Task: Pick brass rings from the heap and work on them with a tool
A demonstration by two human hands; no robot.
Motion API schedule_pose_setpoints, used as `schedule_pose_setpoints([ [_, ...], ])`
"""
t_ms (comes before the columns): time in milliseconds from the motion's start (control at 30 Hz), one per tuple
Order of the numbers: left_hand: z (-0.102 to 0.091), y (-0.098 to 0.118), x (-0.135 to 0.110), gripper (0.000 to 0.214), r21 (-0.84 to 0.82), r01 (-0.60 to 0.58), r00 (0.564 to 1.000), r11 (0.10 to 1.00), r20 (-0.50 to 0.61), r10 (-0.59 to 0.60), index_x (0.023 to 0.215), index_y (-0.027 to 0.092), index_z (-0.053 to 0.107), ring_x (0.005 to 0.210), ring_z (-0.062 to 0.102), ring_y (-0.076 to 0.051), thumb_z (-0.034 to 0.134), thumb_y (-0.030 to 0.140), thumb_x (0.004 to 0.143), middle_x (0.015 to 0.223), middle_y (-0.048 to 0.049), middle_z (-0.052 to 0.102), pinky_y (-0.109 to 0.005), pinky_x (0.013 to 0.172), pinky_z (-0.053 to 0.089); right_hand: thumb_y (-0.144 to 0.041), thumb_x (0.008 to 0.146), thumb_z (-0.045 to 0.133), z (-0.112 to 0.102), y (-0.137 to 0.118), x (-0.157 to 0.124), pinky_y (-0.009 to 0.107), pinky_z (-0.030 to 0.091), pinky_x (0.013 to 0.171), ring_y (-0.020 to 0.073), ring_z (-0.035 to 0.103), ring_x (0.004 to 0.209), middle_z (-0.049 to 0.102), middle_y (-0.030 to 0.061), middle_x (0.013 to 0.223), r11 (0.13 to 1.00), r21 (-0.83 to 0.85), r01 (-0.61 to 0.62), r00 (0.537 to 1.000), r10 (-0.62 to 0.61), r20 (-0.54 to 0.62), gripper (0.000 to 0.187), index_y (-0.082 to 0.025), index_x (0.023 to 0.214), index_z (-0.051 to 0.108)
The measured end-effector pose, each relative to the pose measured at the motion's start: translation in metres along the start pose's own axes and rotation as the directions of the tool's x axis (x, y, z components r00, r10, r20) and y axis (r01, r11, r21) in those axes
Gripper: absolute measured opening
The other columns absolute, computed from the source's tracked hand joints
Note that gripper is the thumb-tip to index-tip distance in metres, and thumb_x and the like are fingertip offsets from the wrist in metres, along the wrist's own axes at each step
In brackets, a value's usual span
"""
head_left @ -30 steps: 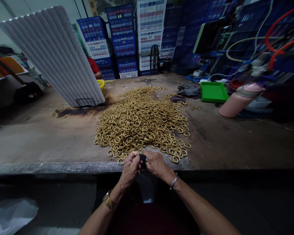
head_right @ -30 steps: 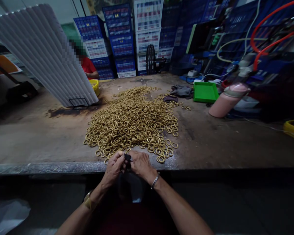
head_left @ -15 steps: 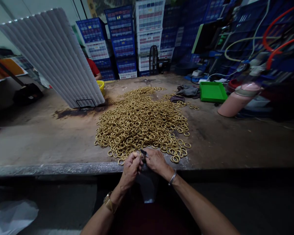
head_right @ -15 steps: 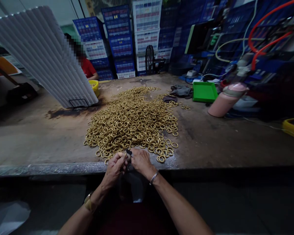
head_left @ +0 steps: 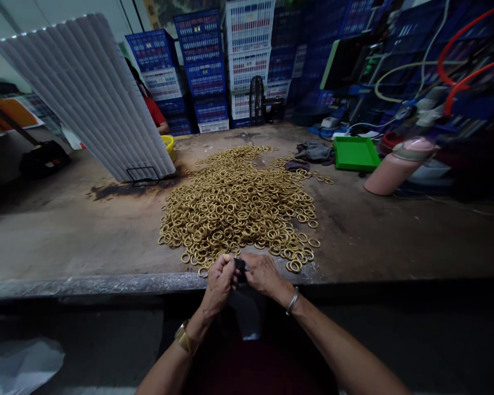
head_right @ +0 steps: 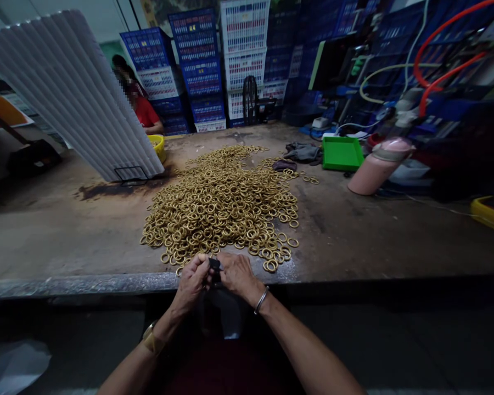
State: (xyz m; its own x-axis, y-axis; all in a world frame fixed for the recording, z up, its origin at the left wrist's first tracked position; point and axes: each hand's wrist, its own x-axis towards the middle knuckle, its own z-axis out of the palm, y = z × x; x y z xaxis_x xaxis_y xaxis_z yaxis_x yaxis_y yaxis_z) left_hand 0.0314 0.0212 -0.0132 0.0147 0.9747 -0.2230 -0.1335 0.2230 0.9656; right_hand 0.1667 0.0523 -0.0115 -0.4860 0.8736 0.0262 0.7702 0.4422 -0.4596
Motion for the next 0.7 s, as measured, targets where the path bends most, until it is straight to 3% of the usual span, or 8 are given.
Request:
schedule_pose_setpoints([
  [133, -0.001, 0.001, -0.003, 0.030, 0.006, -0.026, 1.000, 1.000, 0.007, 0.026, 0.073, 0.017, 0.047, 0.042, 0.039, -0.004, 0.051, 0.047, 0.076, 0.059, 0.0050, 0.049, -0.015, 0.039, 0.030, -0.018, 0.078, 0.042, -0.004, -0.002, 0.006, 0.025, 0.026, 0.055, 0.0143, 0.055, 0.066, 0.064, 0.0055, 0.076, 0.998, -0.035, -0.060, 0.998, 0.060, 0.011, 0.017, -0.018, 0.085, 0.057],
  [333, -0.002, 0.004, -0.011, 0.027, -0.055, -0.013, 0.990, 0.998, 0.140, 0.020, 0.078, 0.017, 0.050, 0.045, 0.042, -0.004, 0.053, 0.044, 0.077, 0.063, 0.0042, 0.050, -0.016, 0.041, 0.032, -0.016, 0.077, 0.043, -0.007, 0.009, 0.019, 0.022, 0.028, 0.055, 0.0127, 0.055, 0.064, 0.064, 0.0040, 0.074, 0.981, -0.028, -0.190, 0.980, 0.188, -0.059, 0.015, -0.018, 0.082, 0.057],
  [500, -0.004, 0.001, -0.005, 0.027, -0.187, 0.039, 0.988, 0.982, 0.152, -0.011, 0.082, 0.018, 0.049, 0.045, 0.042, -0.004, 0.055, 0.044, 0.075, 0.066, 0.0039, 0.051, -0.016, 0.041, 0.031, -0.022, 0.081, 0.042, -0.003, 0.012, 0.016, 0.020, 0.028, 0.054, 0.0101, 0.046, 0.056, 0.057, 0.0002, 0.062, 0.979, 0.196, -0.049, 0.988, 0.076, -0.133, 0.018, -0.018, 0.069, 0.055],
  [600, -0.003, 0.000, -0.003, 0.026, -0.193, 0.015, 0.989, 0.981, 0.148, 0.014, 0.081, 0.018, 0.049, 0.044, 0.040, -0.003, 0.054, 0.043, 0.077, 0.066, 0.0040, 0.050, -0.015, 0.040, 0.031, -0.019, 0.078, 0.044, -0.003, 0.010, 0.011, 0.020, 0.027, 0.053, 0.0099, 0.045, 0.055, 0.056, -0.0006, 0.062, 0.974, 0.220, 0.059, 0.994, -0.036, -0.108, 0.015, -0.018, 0.069, 0.056],
  [700, -0.002, 0.001, -0.002, 0.028, -0.161, 0.001, 0.990, 0.987, 0.139, 0.022, 0.080, 0.018, 0.048, 0.043, 0.040, -0.004, 0.054, 0.045, 0.076, 0.066, 0.0041, 0.049, -0.015, 0.039, 0.032, -0.015, 0.075, 0.044, -0.005, 0.007, 0.009, 0.021, 0.026, 0.052, 0.0098, 0.044, 0.054, 0.057, -0.0008, 0.062, 0.974, 0.213, 0.083, 0.996, -0.072, -0.058, 0.014, -0.019, 0.071, 0.057],
])
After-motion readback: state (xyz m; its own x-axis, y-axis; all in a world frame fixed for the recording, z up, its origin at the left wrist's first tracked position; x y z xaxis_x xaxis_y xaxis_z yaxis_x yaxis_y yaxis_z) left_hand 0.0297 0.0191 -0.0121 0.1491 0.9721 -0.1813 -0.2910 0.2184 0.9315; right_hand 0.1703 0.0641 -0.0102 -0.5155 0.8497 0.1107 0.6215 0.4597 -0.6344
